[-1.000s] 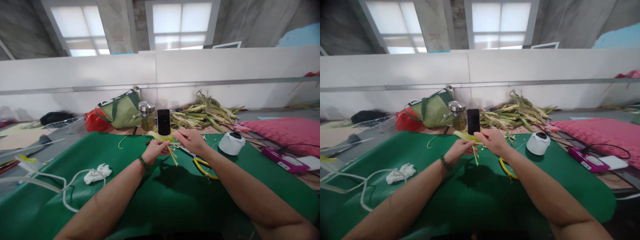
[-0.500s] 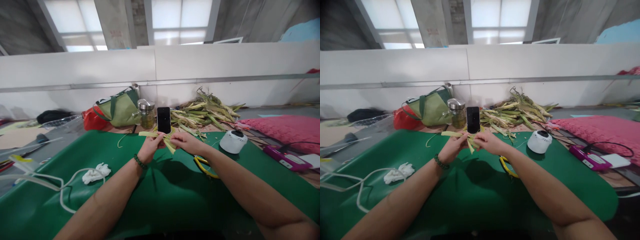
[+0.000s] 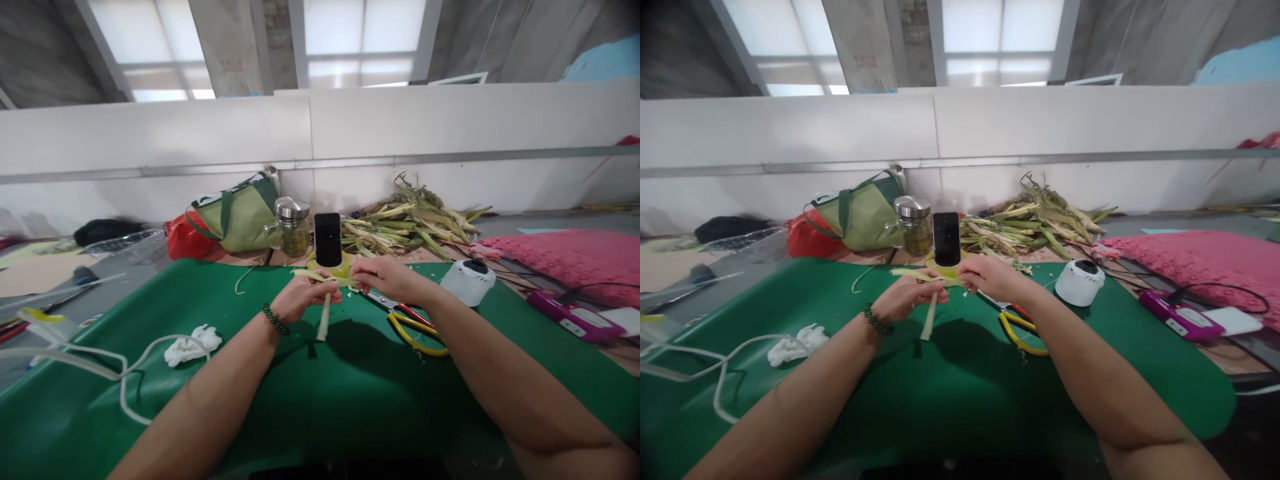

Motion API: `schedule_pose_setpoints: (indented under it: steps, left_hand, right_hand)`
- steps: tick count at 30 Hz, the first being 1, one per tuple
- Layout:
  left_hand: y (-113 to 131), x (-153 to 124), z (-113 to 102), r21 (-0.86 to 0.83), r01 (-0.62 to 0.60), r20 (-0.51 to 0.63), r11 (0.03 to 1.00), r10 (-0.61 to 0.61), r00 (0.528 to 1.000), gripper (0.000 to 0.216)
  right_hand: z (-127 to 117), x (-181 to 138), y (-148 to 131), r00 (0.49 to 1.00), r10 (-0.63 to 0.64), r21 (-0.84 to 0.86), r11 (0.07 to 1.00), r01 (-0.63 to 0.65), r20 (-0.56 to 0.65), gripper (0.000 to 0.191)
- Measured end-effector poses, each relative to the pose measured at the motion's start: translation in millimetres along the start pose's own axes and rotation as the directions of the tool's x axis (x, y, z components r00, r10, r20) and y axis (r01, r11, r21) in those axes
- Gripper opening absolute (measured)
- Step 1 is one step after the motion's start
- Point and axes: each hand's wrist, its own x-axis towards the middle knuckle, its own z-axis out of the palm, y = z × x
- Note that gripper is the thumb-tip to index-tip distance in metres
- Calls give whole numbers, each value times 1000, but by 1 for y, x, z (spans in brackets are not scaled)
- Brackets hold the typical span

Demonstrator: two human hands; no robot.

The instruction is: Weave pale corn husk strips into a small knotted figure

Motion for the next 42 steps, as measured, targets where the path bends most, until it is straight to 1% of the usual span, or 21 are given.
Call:
schedule_pose_setpoints:
  steps: [3, 5, 8, 10, 12, 15, 19, 29, 36, 42]
  left_hand:
    - [0, 2, 0, -47, 8, 9, 999, -7, 1000, 34]
    - [-1, 3, 0, -73, -13, -8, 997, 13, 1000, 33]
    - [-4, 4, 0, -84, -95, -49, 992, 91, 995, 34]
    - [-6, 4, 1, -73, -130, -45, 989, 127, 991, 36]
    - [-6, 3, 2, -67, -134, -15, 989, 134, 991, 36]
    - [-5, 2, 4, -57, -108, 2, 992, 109, 994, 36]
    - [-1, 2, 4, -59, -45, -20, 997, 44, 999, 34]
    - [8, -3, 2, -11, -10, -53, 1000, 9, 999, 29]
    - [11, -4, 0, 2, -13, -85, 1000, 13, 996, 28]
    - [14, -5, -2, 81, 3, -93, 997, 4, 996, 26]
  right_hand:
    - [2, -1, -2, 998, -42, -120, 992, 36, -43, 16]
    - [7, -1, -4, 994, -74, -184, 981, 57, -87, 13]
    - [15, 0, -5, 989, -93, -192, 979, 69, -119, 9]
    - [20, 2, -4, 990, -75, -166, 985, 54, -119, 9]
    - [23, 4, -4, 993, -59, -136, 990, 45, -99, 16]
    - [20, 3, -3, 997, -82, -117, 990, 81, -5, 24]
    - [12, 1, -3, 994, -88, -105, 990, 95, 69, 34]
    - [2, -4, -3, 993, 33, 5, 999, -34, 118, 31]
    - [-4, -4, -5, 988, 48, 57, 997, -57, 143, 31]
    - [-7, -6, -6, 983, 76, 96, 991, -93, 170, 31]
